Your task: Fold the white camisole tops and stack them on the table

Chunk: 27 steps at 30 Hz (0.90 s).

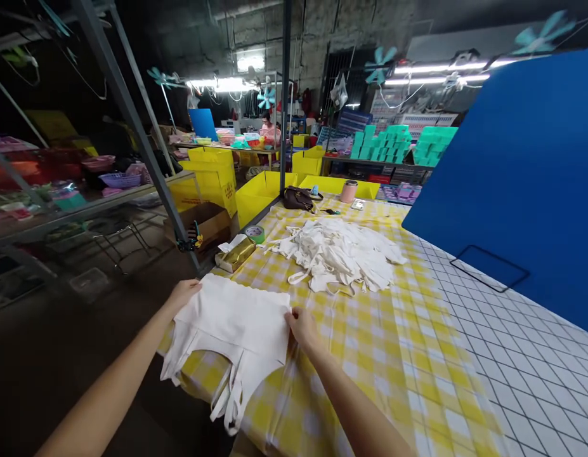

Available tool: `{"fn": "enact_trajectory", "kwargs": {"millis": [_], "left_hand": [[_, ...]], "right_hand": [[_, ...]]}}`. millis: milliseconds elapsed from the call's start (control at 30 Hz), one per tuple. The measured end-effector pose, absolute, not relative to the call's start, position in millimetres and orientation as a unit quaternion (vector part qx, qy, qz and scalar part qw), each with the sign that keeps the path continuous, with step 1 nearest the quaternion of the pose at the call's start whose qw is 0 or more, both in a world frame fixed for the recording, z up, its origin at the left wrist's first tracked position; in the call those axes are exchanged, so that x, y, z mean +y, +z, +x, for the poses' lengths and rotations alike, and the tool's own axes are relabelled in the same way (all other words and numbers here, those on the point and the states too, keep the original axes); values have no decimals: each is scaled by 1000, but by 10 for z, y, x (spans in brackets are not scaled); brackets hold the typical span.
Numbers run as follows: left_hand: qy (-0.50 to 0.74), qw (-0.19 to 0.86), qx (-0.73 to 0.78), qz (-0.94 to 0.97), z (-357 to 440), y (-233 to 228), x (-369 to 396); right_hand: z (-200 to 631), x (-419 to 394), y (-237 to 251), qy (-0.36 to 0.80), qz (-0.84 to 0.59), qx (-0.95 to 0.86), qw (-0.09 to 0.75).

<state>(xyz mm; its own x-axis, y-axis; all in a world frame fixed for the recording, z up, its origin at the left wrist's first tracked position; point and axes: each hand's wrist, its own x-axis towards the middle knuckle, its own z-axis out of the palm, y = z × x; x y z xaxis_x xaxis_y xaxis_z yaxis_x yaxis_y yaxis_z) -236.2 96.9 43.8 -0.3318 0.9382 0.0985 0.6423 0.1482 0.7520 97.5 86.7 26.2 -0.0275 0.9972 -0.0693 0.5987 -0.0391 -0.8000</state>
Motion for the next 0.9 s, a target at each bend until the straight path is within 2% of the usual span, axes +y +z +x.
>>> {"fn": "enact_trajectory", "kwargs": {"millis": [167,367,600,733,900], "left_hand": [[329,214,734,554,-2527,411,1162],[219,166,789,550,-2543,399,1325],[161,118,819,538,-2391,295,1286],[102,54,827,550,-2338,297,1199],[71,-137,775,613,-2103,373,1000]], "right_hand": [[1032,990,209,289,-642,-660,264],[919,1118,211,251,-663,-672,213],[834,1136,232,205,-682,-683,163],[833,1085,203,183,-683,-691,149],[990,1220,288,125,-687,-694,173]]}}
